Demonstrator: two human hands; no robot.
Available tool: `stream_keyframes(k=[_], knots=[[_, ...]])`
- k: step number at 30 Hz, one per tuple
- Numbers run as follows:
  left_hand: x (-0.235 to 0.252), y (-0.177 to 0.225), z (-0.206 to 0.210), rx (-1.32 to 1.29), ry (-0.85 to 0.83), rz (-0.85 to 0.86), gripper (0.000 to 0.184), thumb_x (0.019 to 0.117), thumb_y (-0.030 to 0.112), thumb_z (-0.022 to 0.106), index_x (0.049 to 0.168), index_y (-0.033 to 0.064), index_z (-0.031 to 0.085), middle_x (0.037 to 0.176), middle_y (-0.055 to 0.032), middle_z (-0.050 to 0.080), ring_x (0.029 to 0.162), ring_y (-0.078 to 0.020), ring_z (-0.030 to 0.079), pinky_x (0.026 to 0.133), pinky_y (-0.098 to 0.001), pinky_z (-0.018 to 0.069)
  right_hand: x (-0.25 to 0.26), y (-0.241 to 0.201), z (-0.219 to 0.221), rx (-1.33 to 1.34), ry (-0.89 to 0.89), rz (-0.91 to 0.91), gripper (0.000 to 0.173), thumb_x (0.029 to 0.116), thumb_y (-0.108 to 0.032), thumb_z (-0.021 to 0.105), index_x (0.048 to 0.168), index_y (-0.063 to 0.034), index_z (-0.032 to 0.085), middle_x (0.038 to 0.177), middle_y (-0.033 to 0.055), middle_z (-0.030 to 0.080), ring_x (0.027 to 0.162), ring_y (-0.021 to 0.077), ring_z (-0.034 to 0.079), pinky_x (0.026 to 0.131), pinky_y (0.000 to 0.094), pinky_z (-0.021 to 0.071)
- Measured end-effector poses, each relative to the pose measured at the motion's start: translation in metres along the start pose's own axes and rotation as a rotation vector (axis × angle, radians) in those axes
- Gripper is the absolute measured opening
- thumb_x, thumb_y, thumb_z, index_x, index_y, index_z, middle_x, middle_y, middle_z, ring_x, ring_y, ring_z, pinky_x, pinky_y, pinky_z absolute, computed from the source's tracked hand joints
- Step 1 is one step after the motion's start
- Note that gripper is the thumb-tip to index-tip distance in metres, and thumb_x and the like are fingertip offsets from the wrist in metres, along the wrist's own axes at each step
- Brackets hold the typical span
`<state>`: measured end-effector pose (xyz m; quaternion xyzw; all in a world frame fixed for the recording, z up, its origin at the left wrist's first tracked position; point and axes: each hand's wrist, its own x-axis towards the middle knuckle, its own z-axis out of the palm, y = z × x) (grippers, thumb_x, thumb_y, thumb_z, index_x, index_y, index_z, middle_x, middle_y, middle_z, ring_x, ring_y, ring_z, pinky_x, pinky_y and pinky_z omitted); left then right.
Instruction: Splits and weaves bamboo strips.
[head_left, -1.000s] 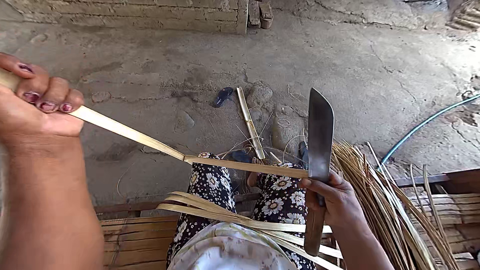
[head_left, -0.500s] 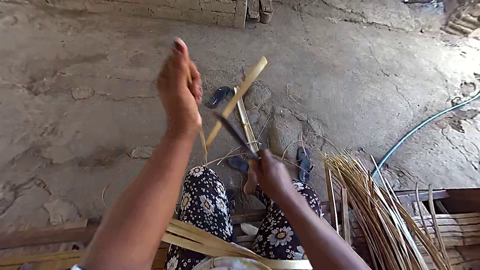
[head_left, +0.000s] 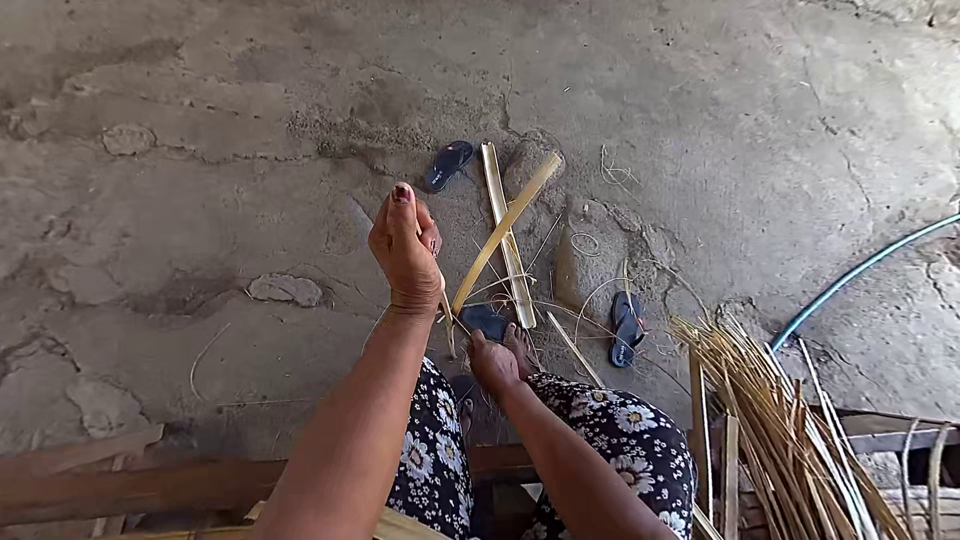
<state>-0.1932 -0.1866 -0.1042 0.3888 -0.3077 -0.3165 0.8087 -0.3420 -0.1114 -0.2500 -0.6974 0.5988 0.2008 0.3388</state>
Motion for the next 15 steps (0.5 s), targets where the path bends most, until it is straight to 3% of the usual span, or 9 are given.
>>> stream_keyframes(k=[2, 5, 6, 8, 9, 12, 15], knots=[[0.005, -0.001, 0.002, -0.014, 0.014, 0.007, 0.045, 0.1109, 0.028, 0.035, 0.069, 0.0185, 0.049, 0.055, 0.0086, 0.044, 0.042, -0.0020, 0.037, 0.041, -0.0169, 0.0345, -0.004, -0.010, -0.015, 0.040, 0.070, -0.036, 0.043, 0.1123, -0.036, 0.032, 0.137, -0.0080, 0.054, 0.110, 0.0213, 0.072, 0.108, 0.0396, 0.070, 0.090, 0.0574, 0.0541], [0.005, -0.003, 0.004, -0.044, 0.022, 0.018, 0.044, 0.1111, 0.025, 0.034, 0.071, 0.0174, 0.050, 0.056, 0.0083, 0.045, 0.042, -0.0018, 0.038, 0.041, -0.0166, 0.0353, 0.000, -0.020, -0.015, 0.168, 0.288, -0.134, 0.044, 0.1106, -0.035, 0.038, 0.127, -0.0021, 0.062, 0.097, 0.0207, 0.073, 0.095, 0.0398, 0.073, 0.081, 0.0565, 0.0561], [0.005, -0.003, 0.004, -0.046, 0.022, 0.021, 0.044, 0.1112, 0.026, 0.034, 0.071, 0.0172, 0.050, 0.055, 0.0082, 0.045, 0.042, -0.0020, 0.038, 0.041, -0.0167, 0.0349, 0.010, -0.015, -0.005, 0.160, 0.266, -0.128, 0.045, 0.1105, -0.035, 0.038, 0.130, -0.0019, 0.060, 0.100, 0.0215, 0.073, 0.096, 0.0405, 0.073, 0.082, 0.0576, 0.0563], [0.002, -0.002, 0.004, -0.041, 0.010, 0.019, 0.045, 0.1113, 0.025, 0.032, 0.071, 0.0174, 0.049, 0.055, 0.0080, 0.044, 0.042, -0.0024, 0.036, 0.041, -0.0174, 0.0342, 0.031, -0.003, 0.011, 0.096, 0.030, -0.034, 0.047, 0.1119, -0.037, 0.034, 0.144, -0.0061, 0.050, 0.118, 0.0224, 0.070, 0.113, 0.0395, 0.069, 0.095, 0.0585, 0.0530], [0.004, -0.001, 0.004, -0.038, 0.002, 0.019, 0.045, 0.1112, 0.026, 0.032, 0.070, 0.0182, 0.049, 0.055, 0.0085, 0.044, 0.042, -0.0021, 0.036, 0.041, -0.0175, 0.0343, 0.040, 0.000, 0.013, 0.089, -0.017, -0.024, 0.047, 0.1118, -0.037, 0.034, 0.145, -0.0066, 0.049, 0.122, 0.0219, 0.069, 0.116, 0.0383, 0.068, 0.098, 0.0576, 0.0522], [0.010, 0.001, -0.005, -0.042, 0.027, 0.009, 0.048, 0.1119, 0.027, 0.029, 0.069, 0.0186, 0.048, 0.054, 0.0081, 0.044, 0.041, -0.0028, 0.037, 0.040, -0.0177, 0.0340, 0.048, 0.001, 0.008, 0.144, -0.110, -0.064, 0.045, 0.1115, -0.035, 0.038, 0.141, -0.0027, 0.052, 0.124, 0.0231, 0.067, 0.120, 0.0381, 0.065, 0.101, 0.0565, 0.0499], [0.012, 0.003, -0.006, -0.065, 0.048, 0.014, 0.049, 0.1122, 0.029, 0.028, 0.068, 0.0185, 0.049, 0.053, 0.0080, 0.045, 0.040, -0.0023, 0.037, 0.039, -0.0170, 0.0337, 0.023, -0.015, -0.020, 0.146, -0.036, -0.076, 0.043, 0.1115, -0.036, 0.037, 0.135, -0.0035, 0.055, 0.118, 0.0220, 0.069, 0.116, 0.0382, 0.066, 0.098, 0.0568, 0.0513]])
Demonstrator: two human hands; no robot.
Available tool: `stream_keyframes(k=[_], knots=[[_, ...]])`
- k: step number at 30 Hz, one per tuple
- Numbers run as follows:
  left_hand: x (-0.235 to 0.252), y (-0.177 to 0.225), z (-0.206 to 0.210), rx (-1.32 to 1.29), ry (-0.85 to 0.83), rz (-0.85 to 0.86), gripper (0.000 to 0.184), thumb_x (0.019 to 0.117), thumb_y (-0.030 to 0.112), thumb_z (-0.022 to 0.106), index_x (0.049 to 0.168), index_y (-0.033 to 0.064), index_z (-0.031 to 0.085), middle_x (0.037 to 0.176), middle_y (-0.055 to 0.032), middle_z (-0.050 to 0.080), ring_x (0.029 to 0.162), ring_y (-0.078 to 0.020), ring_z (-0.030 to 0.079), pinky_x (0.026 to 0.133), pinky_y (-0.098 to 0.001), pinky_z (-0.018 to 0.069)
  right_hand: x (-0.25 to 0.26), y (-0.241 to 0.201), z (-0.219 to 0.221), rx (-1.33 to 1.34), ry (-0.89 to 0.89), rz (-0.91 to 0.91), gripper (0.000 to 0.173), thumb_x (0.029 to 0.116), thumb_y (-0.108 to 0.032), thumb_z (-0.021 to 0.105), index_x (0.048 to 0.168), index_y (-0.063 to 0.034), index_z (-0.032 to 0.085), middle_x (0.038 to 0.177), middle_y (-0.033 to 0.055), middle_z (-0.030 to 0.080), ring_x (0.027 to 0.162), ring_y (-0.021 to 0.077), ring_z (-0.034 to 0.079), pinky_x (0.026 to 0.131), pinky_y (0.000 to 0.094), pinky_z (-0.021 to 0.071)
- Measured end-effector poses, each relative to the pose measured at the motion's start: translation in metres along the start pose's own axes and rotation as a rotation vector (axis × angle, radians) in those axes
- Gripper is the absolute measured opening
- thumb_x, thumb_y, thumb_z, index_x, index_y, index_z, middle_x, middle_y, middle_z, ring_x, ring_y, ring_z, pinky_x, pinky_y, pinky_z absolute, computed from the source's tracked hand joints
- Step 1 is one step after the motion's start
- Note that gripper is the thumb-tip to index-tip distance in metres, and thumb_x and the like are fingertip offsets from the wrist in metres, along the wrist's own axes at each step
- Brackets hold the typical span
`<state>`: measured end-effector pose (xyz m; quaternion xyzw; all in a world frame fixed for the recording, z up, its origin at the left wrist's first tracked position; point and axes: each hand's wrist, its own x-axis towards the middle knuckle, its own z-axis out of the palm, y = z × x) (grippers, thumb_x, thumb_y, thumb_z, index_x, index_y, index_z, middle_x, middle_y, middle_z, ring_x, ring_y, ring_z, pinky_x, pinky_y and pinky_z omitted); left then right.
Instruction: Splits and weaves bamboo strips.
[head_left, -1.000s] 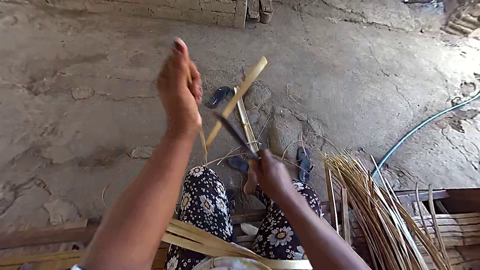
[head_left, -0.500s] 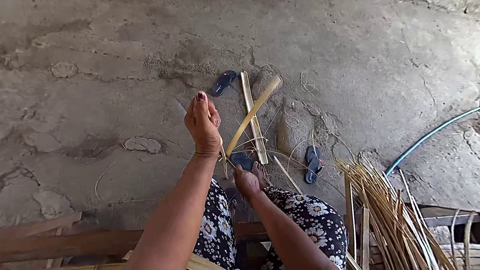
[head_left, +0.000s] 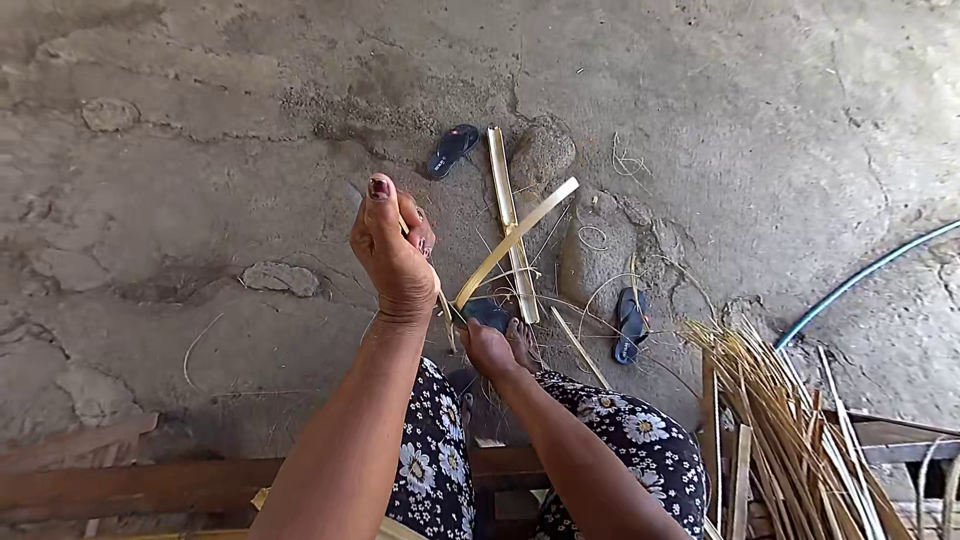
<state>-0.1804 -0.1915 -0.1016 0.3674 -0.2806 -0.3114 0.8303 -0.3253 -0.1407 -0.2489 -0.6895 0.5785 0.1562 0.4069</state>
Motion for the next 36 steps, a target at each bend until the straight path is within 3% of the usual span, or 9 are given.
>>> stream_keyframes(k=[4, 8, 15, 22, 24, 26, 30, 34, 36], knots=[[-0.008, -0.002, 0.002, 0.024, -0.020, 0.027, 0.047, 0.1123, 0.029, 0.028, 0.071, 0.0183, 0.050, 0.055, 0.0083, 0.046, 0.041, -0.0023, 0.038, 0.040, -0.0174, 0.0353, -0.013, -0.002, 0.024, 0.110, 0.465, -0.157, 0.043, 0.1074, -0.033, 0.047, 0.119, 0.0035, 0.066, 0.085, 0.0212, 0.073, 0.082, 0.0386, 0.074, 0.074, 0.0549, 0.0578], [-0.025, 0.006, 0.007, 0.080, -0.110, -0.016, 0.044, 0.1111, 0.039, 0.036, 0.073, 0.0209, 0.049, 0.057, 0.0086, 0.042, 0.043, -0.0018, 0.035, 0.042, -0.0151, 0.0323, 0.023, 0.032, 0.034, -0.032, -0.064, 0.080, 0.047, 0.1105, -0.035, 0.040, 0.142, -0.0035, 0.052, 0.126, 0.0236, 0.067, 0.122, 0.0401, 0.064, 0.102, 0.0592, 0.0498], [-0.031, 0.008, 0.004, 0.041, -0.111, -0.009, 0.043, 0.1115, 0.037, 0.036, 0.074, 0.0197, 0.050, 0.057, 0.0082, 0.043, 0.042, -0.0011, 0.035, 0.040, -0.0141, 0.0321, -0.004, 0.015, 0.028, 0.081, 0.103, 0.077, 0.048, 0.1111, -0.037, 0.039, 0.141, -0.0030, 0.054, 0.114, 0.0228, 0.071, 0.112, 0.0389, 0.069, 0.096, 0.0562, 0.0518], [-0.041, 0.014, -0.004, 0.096, -0.228, -0.023, 0.042, 0.1096, 0.045, 0.039, 0.078, 0.0214, 0.053, 0.060, 0.0084, 0.043, 0.045, -0.0026, 0.037, 0.043, -0.0172, 0.0345, 0.009, 0.034, 0.028, -0.007, -0.126, 0.087, 0.044, 0.1075, -0.035, 0.049, 0.134, -0.0011, 0.059, 0.127, 0.0247, 0.066, 0.124, 0.0405, 0.062, 0.103, 0.0598, 0.0484], [-0.043, 0.029, 0.001, 0.046, -0.308, -0.060, 0.042, 0.1075, 0.049, 0.044, 0.076, 0.0224, 0.056, 0.060, 0.0097, 0.045, 0.047, -0.0016, 0.038, 0.045, -0.0168, 0.0358, -0.007, 0.025, 0.010, 0.238, 0.001, 0.097, 0.052, 0.1031, -0.039, 0.059, 0.140, -0.0020, 0.055, 0.122, 0.0240, 0.068, 0.114, 0.0388, 0.066, 0.100, 0.0586, 0.0506], [-0.044, 0.059, 0.021, 0.000, -0.475, -0.076, 0.041, 0.1060, 0.050, 0.047, 0.079, 0.0205, 0.058, 0.062, 0.0094, 0.048, 0.049, -0.0018, 0.041, 0.047, -0.0172, 0.0376, -0.034, 0.007, -0.015, 0.446, 0.142, 0.083, 0.044, 0.1029, -0.036, 0.061, 0.131, -0.0018, 0.059, 0.101, 0.0177, 0.069, 0.084, 0.0285, 0.070, 0.080, 0.0488, 0.0573], [-0.039, 0.115, 0.070, 0.359, -0.898, 0.050, 0.048, 0.0911, 0.032, 0.076, 0.124, 0.0027, 0.055, 0.072, 0.0025, 0.056, 0.056, -0.0069, 0.052, 0.047, -0.0224, 0.0477, -0.113, -0.042, -0.067, 1.003, 0.392, -0.166, 0.012, 0.1002, -0.009, 0.062, 0.095, 0.0019, 0.064, 0.064, 0.0030, 0.061, 0.046, 0.0085, 0.055, 0.047, 0.0248, 0.0524], [-0.047, 0.150, 0.078, 0.777, -0.984, 0.234, 0.015, 0.0965, 0.027, 0.070, 0.094, 0.0120, 0.066, 0.067, 0.0052, 0.057, 0.057, -0.0044, 0.053, 0.049, -0.0241, 0.0435, -0.196, -0.072, -0.098, 1.249, 0.292, -0.602, 0.017, 0.0994, -0.008, 0.052, 0.084, -0.0092, 0.061, 0.056, -0.0012, 0.060, 0.044, 0.0079, 0.059, 0.045, 0.0224, 0.0543], [-0.050, 0.198, 0.087, 0.699, -1.058, 0.063, 0.019, 0.1025, 0.027, 0.061, 0.091, 0.0135, 0.067, 0.064, 0.0082, 0.054, 0.053, 0.0009, 0.050, 0.045, -0.0164, 0.0400, -0.226, -0.078, -0.096, 1.393, 0.205, -0.687, 0.013, 0.1010, -0.008, 0.056, 0.090, -0.0058, 0.062, 0.058, 0.0027, 0.062, 0.044, 0.0093, 0.060, 0.044, 0.0232, 0.0557]])
